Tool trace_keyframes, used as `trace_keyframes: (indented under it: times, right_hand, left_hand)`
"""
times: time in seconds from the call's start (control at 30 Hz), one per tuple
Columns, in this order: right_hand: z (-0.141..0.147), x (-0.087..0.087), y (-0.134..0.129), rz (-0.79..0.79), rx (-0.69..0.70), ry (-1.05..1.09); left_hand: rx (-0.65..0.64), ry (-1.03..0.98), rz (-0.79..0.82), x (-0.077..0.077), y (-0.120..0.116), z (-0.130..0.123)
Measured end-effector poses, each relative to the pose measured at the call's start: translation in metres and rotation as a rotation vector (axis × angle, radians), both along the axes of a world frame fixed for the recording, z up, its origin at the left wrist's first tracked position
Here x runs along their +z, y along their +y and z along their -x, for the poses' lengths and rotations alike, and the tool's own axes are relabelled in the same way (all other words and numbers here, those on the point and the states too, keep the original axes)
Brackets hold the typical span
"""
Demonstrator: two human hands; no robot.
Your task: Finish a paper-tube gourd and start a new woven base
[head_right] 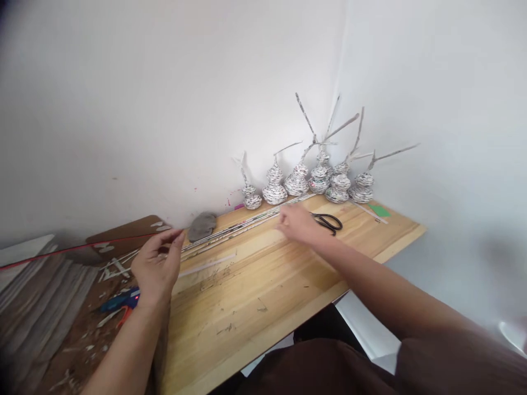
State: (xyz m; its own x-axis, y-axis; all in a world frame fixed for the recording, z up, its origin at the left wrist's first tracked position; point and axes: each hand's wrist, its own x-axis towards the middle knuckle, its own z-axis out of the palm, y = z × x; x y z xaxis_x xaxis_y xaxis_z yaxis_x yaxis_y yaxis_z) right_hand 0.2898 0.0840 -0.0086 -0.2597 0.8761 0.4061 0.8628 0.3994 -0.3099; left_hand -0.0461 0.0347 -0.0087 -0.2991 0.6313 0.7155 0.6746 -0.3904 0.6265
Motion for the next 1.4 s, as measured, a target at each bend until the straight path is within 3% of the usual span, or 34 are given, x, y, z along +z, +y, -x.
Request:
trace_keyframes:
  times: [0.07,0.13,0.27,0.53,0.9,1.03,1.23,1.4]
  right_hand:
    - [-0.044,-0.005,-0.001,0.054,-0.194,-0.141]
    - [-0.080,-0.009,-0.003,0.219,-0.330,-0.209]
    - [-0.117,-0.014,-0.008,0.308,-0.318,-0.156]
    - [-0.131,-0.010,-0.005,0.340,-0.323,-0.204]
    - [-0.147,0.007,-0.010,0.323,-0.439,-0.334]
    - [-0.114,0.015,-0.008,0.211,-0.334,-0.378]
    - [-0.004,0.010,0.024,0.163,0.206,-0.451]
    - [0.048,0.011,0.075,0.198,0.320,-0.523]
  left_hand:
    - [-0.009,-0.104,-0.005,0.001,0.002,0.000]
    - [-0.063,-0.213,-0.009,0.003,0.003,0.001]
    - [-0.089,-0.318,-0.068,0.005,0.005,0.004]
    - [-0.086,-0.447,-0.107,0.003,0.014,0.013]
    - [-0.040,-0.395,-0.104,-0.001,0.014,0.011]
    - [-0.049,-0.365,-0.090,0.000,0.010,0.008]
    - [-0.024,-0.232,-0.079,0.004,0.000,0.000]
    - [-0.054,0.178,-0.171,0.002,-0.004,0.003]
